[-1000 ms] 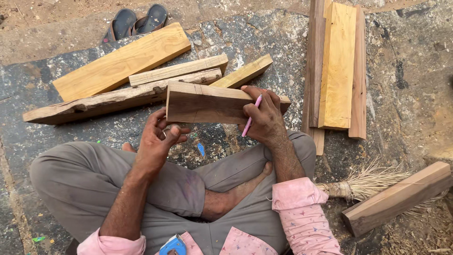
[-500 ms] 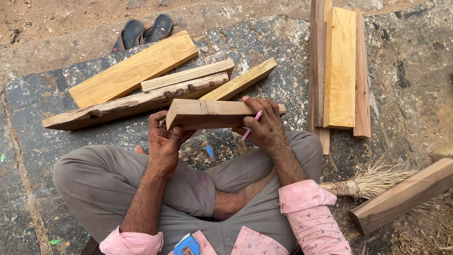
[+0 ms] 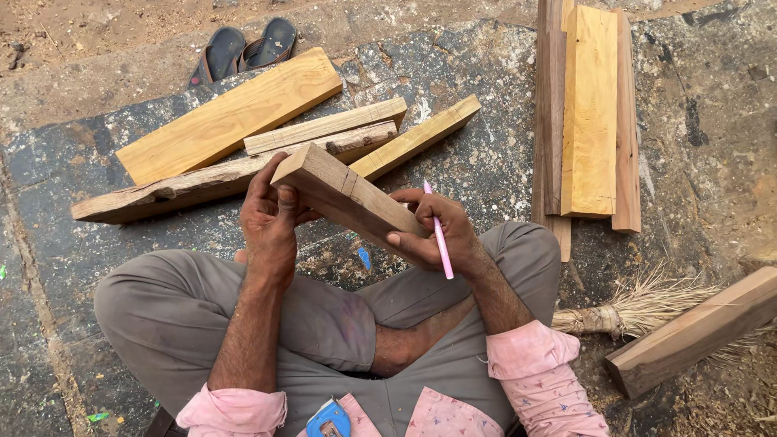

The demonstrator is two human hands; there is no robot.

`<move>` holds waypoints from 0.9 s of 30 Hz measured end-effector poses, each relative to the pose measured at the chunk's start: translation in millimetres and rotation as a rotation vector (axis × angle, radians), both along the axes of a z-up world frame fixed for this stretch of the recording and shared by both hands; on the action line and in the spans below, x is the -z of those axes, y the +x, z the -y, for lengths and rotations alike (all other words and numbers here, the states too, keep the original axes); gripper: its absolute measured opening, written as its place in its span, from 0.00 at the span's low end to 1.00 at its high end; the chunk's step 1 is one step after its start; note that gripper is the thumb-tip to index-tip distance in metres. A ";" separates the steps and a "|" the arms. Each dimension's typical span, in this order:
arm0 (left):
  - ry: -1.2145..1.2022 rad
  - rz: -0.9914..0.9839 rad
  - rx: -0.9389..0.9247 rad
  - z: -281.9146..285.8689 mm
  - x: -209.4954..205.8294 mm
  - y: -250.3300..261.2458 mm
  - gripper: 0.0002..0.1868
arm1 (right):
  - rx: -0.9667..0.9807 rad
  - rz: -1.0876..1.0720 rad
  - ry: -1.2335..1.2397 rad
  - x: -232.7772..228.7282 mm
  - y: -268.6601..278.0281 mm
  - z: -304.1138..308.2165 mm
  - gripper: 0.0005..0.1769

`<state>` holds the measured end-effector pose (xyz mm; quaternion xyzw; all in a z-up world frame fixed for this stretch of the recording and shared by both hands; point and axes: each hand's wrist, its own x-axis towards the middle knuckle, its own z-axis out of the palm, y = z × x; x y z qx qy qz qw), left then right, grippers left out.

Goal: The person sits on the floor and uses a try square and a pink pencil to mark lines on several wooden planks. They measure and draw straight lines on the wood pieces, then set them aside and pick up new pieces to repeat the process.

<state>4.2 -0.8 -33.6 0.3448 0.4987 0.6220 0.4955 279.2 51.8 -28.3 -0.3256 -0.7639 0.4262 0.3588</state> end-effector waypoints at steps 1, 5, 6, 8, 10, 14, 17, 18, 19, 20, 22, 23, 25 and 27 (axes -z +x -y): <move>0.007 0.028 0.006 -2.0 -1.0 0.9 0.41 | -0.008 -0.046 0.000 -1.2 -2.6 1.1 0.30; 0.055 0.081 0.083 -3.6 -6.4 6.6 0.39 | 0.164 -0.395 -0.250 -6.7 -6.4 15.4 0.25; 0.067 -0.149 0.079 -4.1 -7.8 7.1 0.38 | 0.252 -0.520 -0.353 -7.7 -5.1 20.3 0.25; 0.091 -0.603 0.066 -1.3 -8.8 10.6 0.36 | 0.431 -0.662 -0.424 -6.8 2.2 31.0 0.25; 0.043 -1.110 0.097 -9.6 -8.2 10.3 0.37 | 0.600 -0.698 -0.347 -2.4 14.4 32.3 0.25; 0.051 -1.567 0.200 -26.8 1.7 10.2 0.38 | 1.010 -0.283 -0.339 27.5 32.6 23.4 0.21; -0.098 -1.509 0.445 -46.5 11.2 14.6 0.37 | 1.065 -0.011 -0.279 53.4 30.8 -3.7 0.19; -0.126 -1.497 0.455 -52.7 14.6 16.3 0.33 | 1.085 0.122 -0.273 61.8 24.7 -11.4 0.20; -0.155 -1.488 0.471 -58.5 17.7 17.2 0.29 | 1.088 0.213 -0.248 69.4 16.7 -19.5 0.21; -0.184 -1.479 0.487 -61.6 20.2 18.4 0.26 | 1.090 0.305 -0.224 75.1 8.5 -25.1 0.22; -0.051 -1.474 0.472 -67.7 20.9 16.9 0.26 | 1.092 0.408 -0.228 80.0 -11.1 -38.2 0.24; 0.010 -1.472 0.473 -66.2 21.6 15.4 0.26 | 1.092 0.462 -0.240 81.4 -20.7 -40.8 0.26; -0.026 -1.451 0.526 -63.6 25.2 18.4 0.26 | 1.090 0.391 -0.172 81.0 -32.7 -47.1 0.28; -0.047 -1.427 0.565 -59.0 28.6 22.0 0.26 | 1.085 0.355 -0.198 78.1 -39.5 -49.7 0.29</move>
